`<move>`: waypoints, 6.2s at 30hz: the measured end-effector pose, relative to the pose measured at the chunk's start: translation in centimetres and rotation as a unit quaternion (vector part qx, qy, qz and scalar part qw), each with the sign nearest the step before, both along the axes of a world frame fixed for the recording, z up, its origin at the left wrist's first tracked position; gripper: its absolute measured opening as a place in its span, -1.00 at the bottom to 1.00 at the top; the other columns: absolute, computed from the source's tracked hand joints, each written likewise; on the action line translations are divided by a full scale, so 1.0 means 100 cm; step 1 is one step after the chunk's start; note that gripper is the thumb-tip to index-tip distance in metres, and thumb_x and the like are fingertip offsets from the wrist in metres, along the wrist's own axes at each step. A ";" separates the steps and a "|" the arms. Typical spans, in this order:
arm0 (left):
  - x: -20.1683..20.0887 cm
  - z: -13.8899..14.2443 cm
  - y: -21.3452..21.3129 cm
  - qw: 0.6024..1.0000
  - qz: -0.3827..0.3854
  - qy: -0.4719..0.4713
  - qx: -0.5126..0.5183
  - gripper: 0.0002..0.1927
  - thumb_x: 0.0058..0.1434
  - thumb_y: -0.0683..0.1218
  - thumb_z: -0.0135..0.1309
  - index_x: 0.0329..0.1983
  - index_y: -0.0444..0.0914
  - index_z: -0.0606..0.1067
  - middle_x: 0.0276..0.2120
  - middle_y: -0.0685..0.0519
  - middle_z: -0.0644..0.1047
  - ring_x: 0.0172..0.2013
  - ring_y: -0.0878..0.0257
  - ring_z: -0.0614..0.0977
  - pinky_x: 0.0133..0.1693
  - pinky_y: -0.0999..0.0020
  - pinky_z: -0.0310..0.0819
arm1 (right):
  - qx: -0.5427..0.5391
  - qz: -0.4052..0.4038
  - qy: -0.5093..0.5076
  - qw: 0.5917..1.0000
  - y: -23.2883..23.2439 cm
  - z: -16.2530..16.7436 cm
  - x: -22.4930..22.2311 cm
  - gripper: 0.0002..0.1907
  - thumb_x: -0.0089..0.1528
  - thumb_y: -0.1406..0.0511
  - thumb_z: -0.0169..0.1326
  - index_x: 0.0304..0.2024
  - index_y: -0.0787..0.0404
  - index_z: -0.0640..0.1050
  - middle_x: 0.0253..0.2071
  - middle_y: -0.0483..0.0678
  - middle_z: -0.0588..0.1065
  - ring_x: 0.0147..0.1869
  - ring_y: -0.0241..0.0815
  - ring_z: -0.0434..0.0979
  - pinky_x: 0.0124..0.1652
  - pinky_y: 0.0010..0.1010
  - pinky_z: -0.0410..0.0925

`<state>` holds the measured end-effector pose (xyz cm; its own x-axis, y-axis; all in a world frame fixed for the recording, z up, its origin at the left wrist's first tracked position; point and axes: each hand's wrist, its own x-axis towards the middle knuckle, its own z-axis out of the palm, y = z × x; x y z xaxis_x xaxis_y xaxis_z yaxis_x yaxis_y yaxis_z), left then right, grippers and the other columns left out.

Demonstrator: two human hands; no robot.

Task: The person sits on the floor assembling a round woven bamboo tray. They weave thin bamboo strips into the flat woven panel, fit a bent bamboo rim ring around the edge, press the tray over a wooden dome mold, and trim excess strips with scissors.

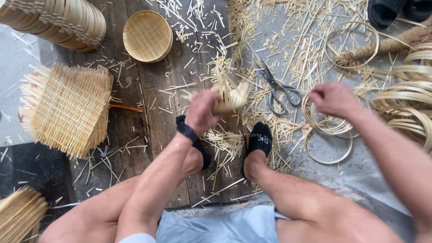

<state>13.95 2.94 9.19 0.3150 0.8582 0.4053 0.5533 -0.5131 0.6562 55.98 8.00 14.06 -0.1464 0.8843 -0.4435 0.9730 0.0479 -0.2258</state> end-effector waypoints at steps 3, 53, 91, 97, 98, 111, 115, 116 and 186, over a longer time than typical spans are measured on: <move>0.006 -0.023 -0.045 0.959 -0.100 0.267 -0.013 -0.73 0.19 -0.29 0.21 -0.14 -0.09 0.49 -0.28 0.07 0.51 -0.21 0.14 0.56 -0.10 0.15 0.45 | -0.090 -0.114 0.077 0.986 -0.014 -0.070 -0.016 -0.62 0.28 0.12 0.12 0.05 0.16 0.61 -0.04 0.10 0.62 0.02 0.02 0.64 0.10 -0.12 0.45; 0.038 -0.068 -0.017 0.950 0.125 0.208 -0.195 0.13 -0.21 0.07 0.43 0.43 -0.26 0.17 0.22 -0.33 0.23 0.27 -0.28 0.25 0.32 -0.17 0.08 | 0.127 0.191 -0.102 0.968 0.001 -0.163 -0.107 -0.77 0.26 0.19 0.05 -0.33 0.23 0.52 -0.38 0.04 0.49 -0.30 -0.14 0.49 -0.31 -0.28 0.42; 0.036 -0.086 -0.030 0.949 0.210 0.122 -0.200 0.24 -0.26 0.07 0.46 0.51 -0.15 0.10 0.26 -0.35 0.20 0.22 -0.32 0.29 0.26 -0.11 0.25 | 0.161 0.194 -0.064 0.965 0.005 -0.184 -0.117 -0.77 0.29 0.20 0.06 -0.34 0.24 0.51 -0.38 0.00 0.44 -0.30 -0.18 0.42 -0.33 -0.34 0.36; 0.019 -0.075 -0.022 0.961 0.112 0.122 -0.221 0.21 -0.26 0.06 0.45 0.51 -0.03 0.13 0.35 -0.29 0.16 0.25 -0.31 0.28 0.28 -0.08 0.25 | 0.158 0.238 -0.101 0.953 0.015 -0.177 -0.108 -0.48 0.07 -0.06 0.12 -0.44 0.30 0.48 -0.50 0.04 0.44 -0.43 -0.11 0.43 -0.40 -0.30 0.38; 0.017 -0.072 -0.019 0.961 0.088 0.132 -0.228 0.20 -0.27 0.04 0.44 0.51 -0.02 0.14 0.36 -0.27 0.17 0.27 -0.30 0.28 0.29 -0.07 0.25 | 0.186 0.230 -0.085 0.952 0.014 -0.180 -0.112 -0.54 0.04 -0.01 0.12 -0.45 0.28 0.48 -0.49 0.04 0.45 -0.40 -0.10 0.44 -0.39 -0.30 0.39; 0.048 -0.075 -0.025 0.943 0.208 0.115 -0.231 0.16 -0.25 0.07 0.46 0.45 -0.20 0.17 0.29 -0.18 0.22 0.23 -0.22 0.31 0.25 -0.08 0.30 | 0.165 0.224 -0.090 0.956 0.013 -0.193 -0.108 -0.62 0.01 0.08 0.18 -0.39 0.27 0.52 -0.46 0.02 0.46 -0.40 -0.14 0.49 -0.38 -0.30 0.43; 0.034 -0.072 -0.024 0.955 0.143 0.153 -0.208 0.14 -0.32 -0.01 0.43 0.43 -0.13 0.22 0.29 -0.15 0.27 0.21 -0.25 0.32 0.23 -0.10 0.26 | 0.169 0.240 -0.098 0.951 0.012 -0.195 -0.104 -0.83 0.18 0.23 0.12 -0.29 0.21 0.52 -0.37 -0.01 0.44 -0.32 -0.24 0.42 -0.34 -0.44 0.37; 0.032 -0.070 -0.024 0.958 0.132 0.150 -0.204 0.13 -0.31 -0.01 0.41 0.43 -0.12 0.22 0.29 -0.15 0.27 0.21 -0.24 0.32 0.25 -0.10 0.26 | 0.178 0.225 -0.072 0.955 0.011 -0.194 -0.102 -0.82 0.16 0.23 0.12 -0.32 0.21 0.51 -0.36 -0.01 0.45 -0.31 -0.21 0.43 -0.31 -0.41 0.38; 0.014 -0.096 -0.004 0.898 0.282 0.104 -0.322 -0.36 0.29 0.33 0.11 0.30 -0.09 0.41 0.10 -0.13 0.41 0.12 -0.03 0.39 0.18 0.00 0.29 | 0.094 -0.168 0.040 0.980 0.007 -0.189 -0.087 -0.41 0.17 0.24 0.34 0.16 0.38 0.47 0.10 0.24 0.39 0.17 0.02 0.39 0.12 -0.18 0.34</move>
<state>15.39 2.51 -0.45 -0.2313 0.9404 -0.2493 0.7505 0.3355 0.5693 47.24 8.70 -4.84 0.1404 0.9534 -0.2672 0.9205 -0.2250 -0.3193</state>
